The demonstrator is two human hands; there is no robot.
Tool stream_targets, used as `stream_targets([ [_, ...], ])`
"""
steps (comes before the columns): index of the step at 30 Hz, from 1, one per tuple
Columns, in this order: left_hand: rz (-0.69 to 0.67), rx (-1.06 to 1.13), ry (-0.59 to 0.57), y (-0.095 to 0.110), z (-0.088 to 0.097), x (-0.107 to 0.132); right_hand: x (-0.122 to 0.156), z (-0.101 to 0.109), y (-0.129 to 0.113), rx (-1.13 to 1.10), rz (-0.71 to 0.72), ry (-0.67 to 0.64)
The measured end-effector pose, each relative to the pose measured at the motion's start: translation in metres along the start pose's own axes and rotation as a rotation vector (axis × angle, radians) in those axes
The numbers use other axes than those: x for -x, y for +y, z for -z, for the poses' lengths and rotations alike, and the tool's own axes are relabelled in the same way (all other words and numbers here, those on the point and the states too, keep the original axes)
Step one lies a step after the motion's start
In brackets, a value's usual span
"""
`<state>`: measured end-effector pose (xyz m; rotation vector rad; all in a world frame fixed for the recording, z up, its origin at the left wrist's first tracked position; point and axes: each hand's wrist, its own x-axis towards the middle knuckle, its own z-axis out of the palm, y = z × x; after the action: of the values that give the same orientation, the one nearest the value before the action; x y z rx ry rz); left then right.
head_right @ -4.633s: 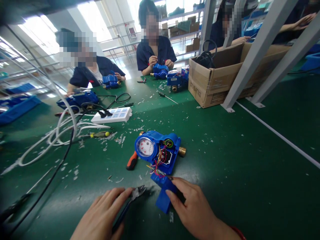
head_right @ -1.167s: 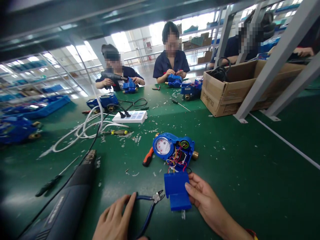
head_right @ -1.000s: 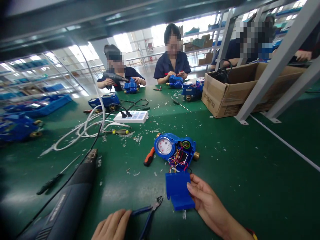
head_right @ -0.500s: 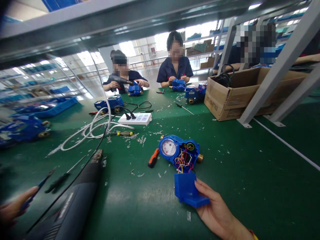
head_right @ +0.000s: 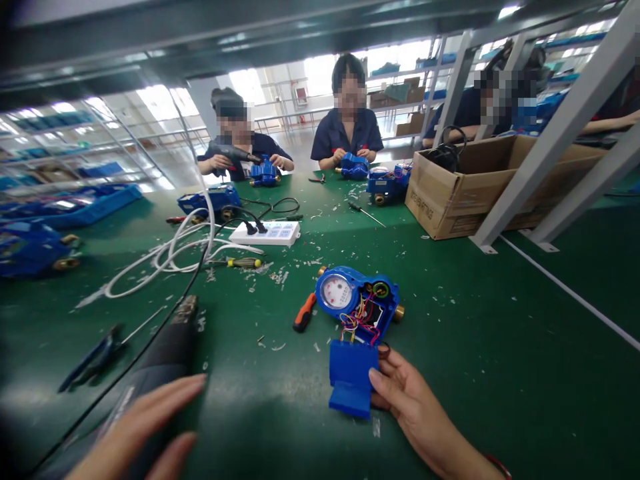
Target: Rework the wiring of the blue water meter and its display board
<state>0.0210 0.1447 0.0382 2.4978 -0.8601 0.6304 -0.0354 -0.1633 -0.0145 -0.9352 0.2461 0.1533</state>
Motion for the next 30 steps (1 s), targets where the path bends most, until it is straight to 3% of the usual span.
stream_targets([
  [2, -0.196, 0.002, -0.064, 0.036, -0.025, -0.008, 0.002, -0.001, -0.002, 0.130, 0.019, 0.024],
  [4, -0.378, 0.016, -0.051, 0.070, -0.056, -0.021, 0.005, -0.004, -0.006, 0.249, 0.036, 0.035],
  [6, -0.382, 0.033, -0.040, 0.094, -0.084, -0.033, 0.009, -0.007, -0.011, 0.326, 0.047, 0.017],
  [9, -0.174, 0.292, -0.140, 0.100, -0.103, -0.040, 0.017, -0.011, -0.018, 0.417, 0.062, -0.017],
  [12, 0.330, 0.821, -0.299, 0.086, -0.103, -0.040, 0.023, -0.011, -0.023, 0.556, 0.111, 0.024],
  [15, 0.825, 1.447, -0.251, 0.077, -0.102, -0.036, 0.022, -0.007, -0.024, 0.681, 0.181, 0.095],
  [17, 0.972, 1.726, -0.208, 0.078, -0.105, -0.032, 0.017, -0.003, -0.022, 0.696, 0.189, 0.134],
  [19, 1.018, 1.866, -0.239, 0.083, -0.111, -0.028, 0.009, -0.001, -0.017, 0.651, 0.148, 0.154],
  [23, 0.922, 2.016, -0.342, 0.090, -0.120, -0.023, -0.002, -0.001, -0.006, 0.408, 0.008, 0.128],
  [26, 0.884, 2.031, -0.407, 0.086, -0.122, -0.019, -0.004, -0.008, -0.003, 0.166, -0.058, 0.067],
  [30, 0.953, 1.980, -0.537, 0.076, -0.121, -0.006, -0.005, -0.016, -0.001, 0.002, -0.158, 0.070],
])
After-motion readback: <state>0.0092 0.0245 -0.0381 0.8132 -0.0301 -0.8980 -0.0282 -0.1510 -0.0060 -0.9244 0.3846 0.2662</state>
